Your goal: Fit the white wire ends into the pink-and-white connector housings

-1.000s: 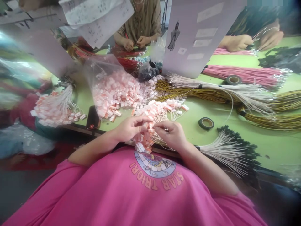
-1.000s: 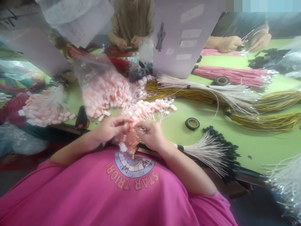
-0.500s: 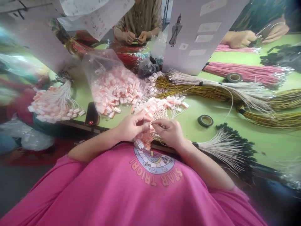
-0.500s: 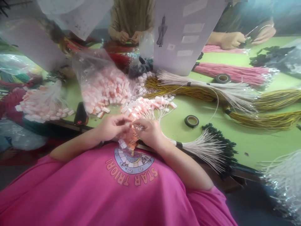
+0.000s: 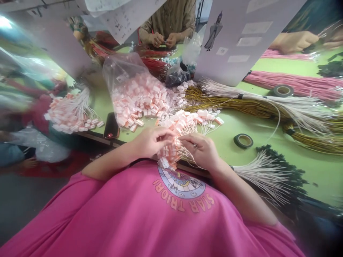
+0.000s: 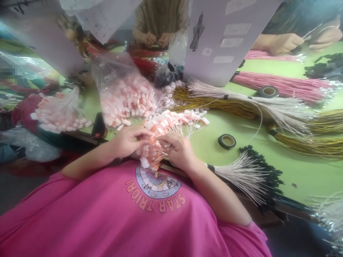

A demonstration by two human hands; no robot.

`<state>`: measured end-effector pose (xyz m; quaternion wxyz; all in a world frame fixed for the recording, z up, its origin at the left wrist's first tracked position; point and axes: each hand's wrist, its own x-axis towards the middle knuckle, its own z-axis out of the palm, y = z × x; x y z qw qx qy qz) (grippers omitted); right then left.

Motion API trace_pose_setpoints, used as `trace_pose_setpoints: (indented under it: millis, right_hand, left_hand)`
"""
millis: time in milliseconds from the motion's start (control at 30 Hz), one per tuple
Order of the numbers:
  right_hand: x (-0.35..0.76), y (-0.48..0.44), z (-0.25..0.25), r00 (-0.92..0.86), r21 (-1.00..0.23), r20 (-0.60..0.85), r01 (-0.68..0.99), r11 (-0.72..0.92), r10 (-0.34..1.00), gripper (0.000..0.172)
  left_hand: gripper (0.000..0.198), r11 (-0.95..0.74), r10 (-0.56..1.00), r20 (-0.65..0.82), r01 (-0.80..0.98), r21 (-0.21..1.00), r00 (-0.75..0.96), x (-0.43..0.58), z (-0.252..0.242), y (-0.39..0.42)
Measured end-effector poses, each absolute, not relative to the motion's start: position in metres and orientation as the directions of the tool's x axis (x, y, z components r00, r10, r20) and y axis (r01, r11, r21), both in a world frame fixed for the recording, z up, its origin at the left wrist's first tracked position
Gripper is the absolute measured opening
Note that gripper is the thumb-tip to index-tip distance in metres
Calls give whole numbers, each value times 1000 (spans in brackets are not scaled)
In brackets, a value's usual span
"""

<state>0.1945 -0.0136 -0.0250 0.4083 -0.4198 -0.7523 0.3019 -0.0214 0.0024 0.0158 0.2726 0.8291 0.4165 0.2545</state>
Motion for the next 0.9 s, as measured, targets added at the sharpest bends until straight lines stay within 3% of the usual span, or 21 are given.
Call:
trace_pose_setpoints:
  millis: [133, 200, 300, 400, 533, 667, 767, 833, 900]
  right_hand:
    - [203, -8, -21, -243, -827, 411, 307, 471, 879, 11]
    - [206, -8, -20, -244, -857, 359, 297, 421, 901, 8]
    - [208, -9, -19, -288, -892, 246, 307, 332, 926, 7]
    - [207, -10, -20, -304, -917, 173, 297, 266, 937, 10]
    - [203, -9, -21, -271, -938, 147, 267, 221, 951, 9]
    - [200, -10, -22, -241, -941, 161, 256, 223, 957, 12]
    - [197, -13, -24, -227, -911, 224, 295, 287, 948, 14]
    - [195, -16, -25, -205, -880, 275, 341, 332, 939, 14]
    - [194, -18, -25, -196, -841, 341, 372, 392, 919, 15]
  left_hand:
    - [28, -426, 905, 233, 748, 509, 357, -62, 3, 31]
    - [26, -284, 952, 203, 907, 310, 229, -81, -10, 46]
    - [28, -115, 991, 77, 991, 64, 110, -100, -33, 60]
    - [28, -95, 995, 44, 995, 20, 94, -103, -52, 65]
    - [18, -157, 979, 156, 976, 151, 133, -93, -58, 67]
    - [22, -160, 975, 219, 776, 610, 29, -71, -33, 49]
    - [34, -140, 984, 79, 410, 901, 163, -49, -1, 22]
    - [30, -3, 915, -105, 266, 964, 390, -34, 15, 6]
    - [27, 92, 857, -182, 205, 974, 482, -21, 21, -3]
